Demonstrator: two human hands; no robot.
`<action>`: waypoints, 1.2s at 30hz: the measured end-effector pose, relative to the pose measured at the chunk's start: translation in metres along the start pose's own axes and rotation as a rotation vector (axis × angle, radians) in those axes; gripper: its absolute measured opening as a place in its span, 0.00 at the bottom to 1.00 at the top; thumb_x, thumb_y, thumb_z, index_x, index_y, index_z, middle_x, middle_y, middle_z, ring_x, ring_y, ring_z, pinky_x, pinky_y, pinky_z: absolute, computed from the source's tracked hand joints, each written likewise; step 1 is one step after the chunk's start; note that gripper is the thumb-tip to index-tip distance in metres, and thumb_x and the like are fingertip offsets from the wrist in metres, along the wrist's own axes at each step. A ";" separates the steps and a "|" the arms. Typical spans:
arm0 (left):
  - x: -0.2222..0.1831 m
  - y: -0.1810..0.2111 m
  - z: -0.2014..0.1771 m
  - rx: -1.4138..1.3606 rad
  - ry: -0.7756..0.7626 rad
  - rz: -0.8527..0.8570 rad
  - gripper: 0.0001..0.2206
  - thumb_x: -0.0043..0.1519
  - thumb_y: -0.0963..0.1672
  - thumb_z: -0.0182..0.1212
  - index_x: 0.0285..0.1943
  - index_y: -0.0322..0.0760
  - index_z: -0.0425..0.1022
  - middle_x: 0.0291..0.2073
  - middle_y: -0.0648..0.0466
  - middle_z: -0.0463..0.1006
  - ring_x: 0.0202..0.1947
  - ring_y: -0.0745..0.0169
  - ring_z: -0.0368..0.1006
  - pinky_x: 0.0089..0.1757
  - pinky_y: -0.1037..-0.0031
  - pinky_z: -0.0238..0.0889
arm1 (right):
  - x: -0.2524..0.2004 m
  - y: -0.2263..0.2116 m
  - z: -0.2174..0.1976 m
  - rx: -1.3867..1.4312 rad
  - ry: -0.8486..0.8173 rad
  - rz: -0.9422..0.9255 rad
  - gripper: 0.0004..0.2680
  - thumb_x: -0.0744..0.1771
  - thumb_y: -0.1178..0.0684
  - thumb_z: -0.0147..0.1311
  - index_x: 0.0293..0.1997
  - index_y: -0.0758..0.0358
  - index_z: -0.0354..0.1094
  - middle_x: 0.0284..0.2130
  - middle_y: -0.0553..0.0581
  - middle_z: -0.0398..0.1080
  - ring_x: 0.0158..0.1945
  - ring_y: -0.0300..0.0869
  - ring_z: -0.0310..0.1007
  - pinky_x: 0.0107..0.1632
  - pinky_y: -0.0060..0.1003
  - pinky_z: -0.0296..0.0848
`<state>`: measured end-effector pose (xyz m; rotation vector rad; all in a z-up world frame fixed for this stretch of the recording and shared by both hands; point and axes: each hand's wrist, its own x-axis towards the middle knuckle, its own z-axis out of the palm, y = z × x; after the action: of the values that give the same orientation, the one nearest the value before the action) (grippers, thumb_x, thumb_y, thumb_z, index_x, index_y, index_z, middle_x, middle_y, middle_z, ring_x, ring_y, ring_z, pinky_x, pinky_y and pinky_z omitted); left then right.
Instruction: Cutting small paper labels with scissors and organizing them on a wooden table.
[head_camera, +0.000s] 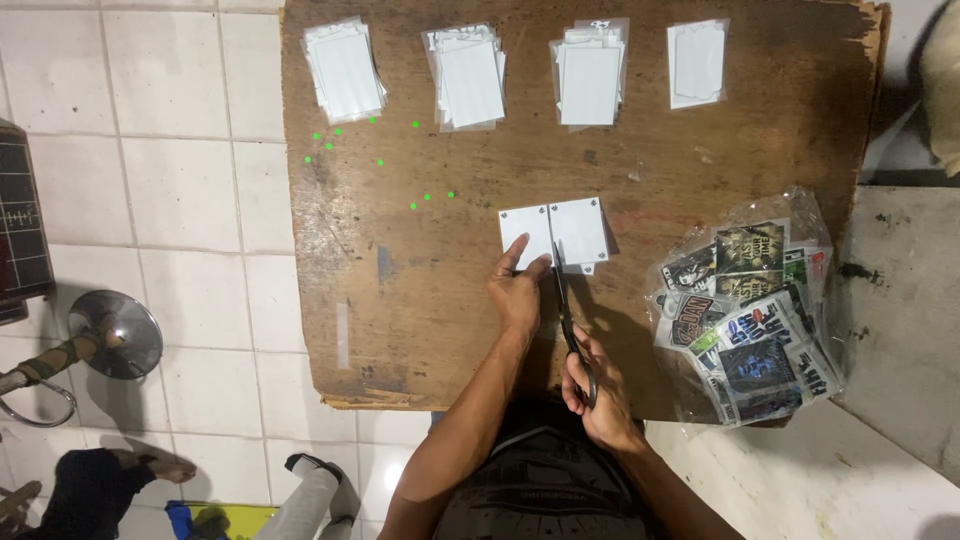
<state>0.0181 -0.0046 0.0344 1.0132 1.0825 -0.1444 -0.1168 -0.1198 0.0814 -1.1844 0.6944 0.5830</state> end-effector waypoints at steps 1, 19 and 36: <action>0.003 -0.005 0.000 -0.044 -0.003 0.002 0.24 0.50 0.36 0.67 0.59 0.32 0.78 0.58 0.49 0.78 0.34 0.64 0.76 0.38 0.78 0.74 | 0.000 -0.001 0.000 0.014 0.008 0.002 0.28 0.66 0.43 0.52 0.75 0.60 0.51 0.21 0.55 0.62 0.13 0.37 0.57 0.14 0.27 0.45; -0.010 0.007 0.000 0.089 0.006 0.014 0.25 0.48 0.37 0.67 0.59 0.33 0.78 0.59 0.49 0.79 0.46 0.66 0.77 0.45 0.80 0.72 | -0.001 0.004 0.003 0.080 0.067 0.005 0.29 0.64 0.49 0.58 0.75 0.63 0.52 0.22 0.53 0.59 0.16 0.35 0.54 0.14 0.27 0.45; 0.013 -0.035 -0.015 -0.058 0.005 0.095 0.28 0.47 0.33 0.72 0.60 0.34 0.78 0.49 0.41 0.80 0.31 0.60 0.80 0.34 0.75 0.79 | 0.021 0.002 0.007 0.129 0.122 -0.116 0.20 0.66 0.55 0.59 0.66 0.65 0.64 0.17 0.58 0.62 0.08 0.37 0.60 0.09 0.24 0.54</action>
<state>-0.0049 -0.0089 0.0016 1.0111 1.0359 -0.0330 -0.1028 -0.1112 0.0665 -1.1378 0.7496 0.3655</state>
